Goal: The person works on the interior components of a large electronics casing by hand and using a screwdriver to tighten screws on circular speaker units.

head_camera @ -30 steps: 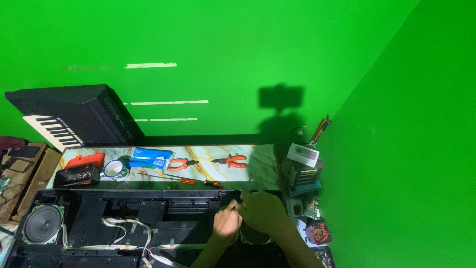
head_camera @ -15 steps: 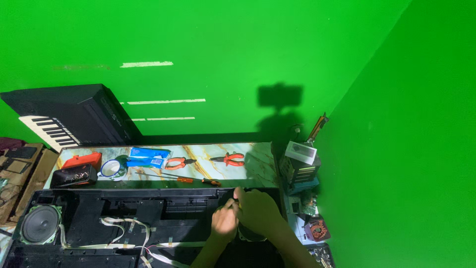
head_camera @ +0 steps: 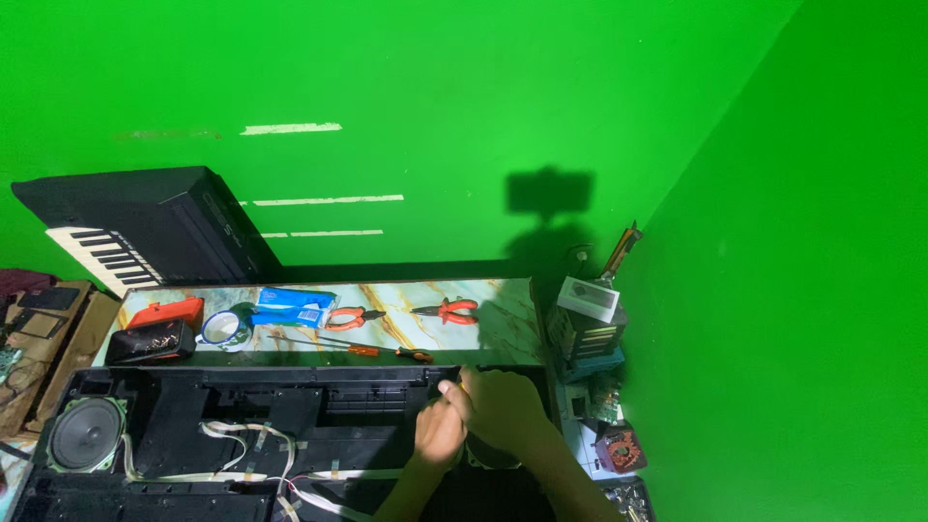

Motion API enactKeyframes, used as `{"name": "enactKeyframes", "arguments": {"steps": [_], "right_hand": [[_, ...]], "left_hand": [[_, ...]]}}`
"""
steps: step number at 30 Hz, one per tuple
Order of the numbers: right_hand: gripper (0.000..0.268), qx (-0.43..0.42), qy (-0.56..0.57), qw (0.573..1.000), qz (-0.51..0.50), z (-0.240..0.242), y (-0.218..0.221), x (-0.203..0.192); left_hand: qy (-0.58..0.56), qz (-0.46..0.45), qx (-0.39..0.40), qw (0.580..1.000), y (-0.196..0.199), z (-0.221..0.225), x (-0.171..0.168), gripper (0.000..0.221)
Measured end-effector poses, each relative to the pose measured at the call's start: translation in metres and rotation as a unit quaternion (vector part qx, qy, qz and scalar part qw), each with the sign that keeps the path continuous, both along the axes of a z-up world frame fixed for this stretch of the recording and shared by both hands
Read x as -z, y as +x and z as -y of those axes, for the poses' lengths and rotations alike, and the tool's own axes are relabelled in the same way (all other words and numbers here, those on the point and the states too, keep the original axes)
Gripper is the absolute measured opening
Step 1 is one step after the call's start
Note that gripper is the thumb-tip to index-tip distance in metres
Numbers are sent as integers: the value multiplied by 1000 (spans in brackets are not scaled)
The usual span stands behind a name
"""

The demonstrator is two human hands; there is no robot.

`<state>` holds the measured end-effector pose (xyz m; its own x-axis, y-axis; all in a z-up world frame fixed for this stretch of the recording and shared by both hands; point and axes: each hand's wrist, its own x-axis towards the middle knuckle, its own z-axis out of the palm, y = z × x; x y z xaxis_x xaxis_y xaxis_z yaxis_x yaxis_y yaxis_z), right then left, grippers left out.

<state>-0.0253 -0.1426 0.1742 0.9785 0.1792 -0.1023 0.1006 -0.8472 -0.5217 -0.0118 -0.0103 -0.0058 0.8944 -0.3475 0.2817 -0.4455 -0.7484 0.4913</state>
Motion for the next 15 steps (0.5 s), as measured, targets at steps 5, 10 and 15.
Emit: {"name": "enactKeyframes", "arguments": {"steps": [5,10,15], "right_hand": [[42,-36,5,997,60,3,1,15],[41,-40,25,989,139,4,0,30],[42,-59,41,989,131,6,-2,30]], "left_hand": [[-19,-88,6,996,4,-1,-4,31],[-10,-104,-4,995,9,2,-4,24],[38,-82,-1,996,12,0,-7,26]]}}
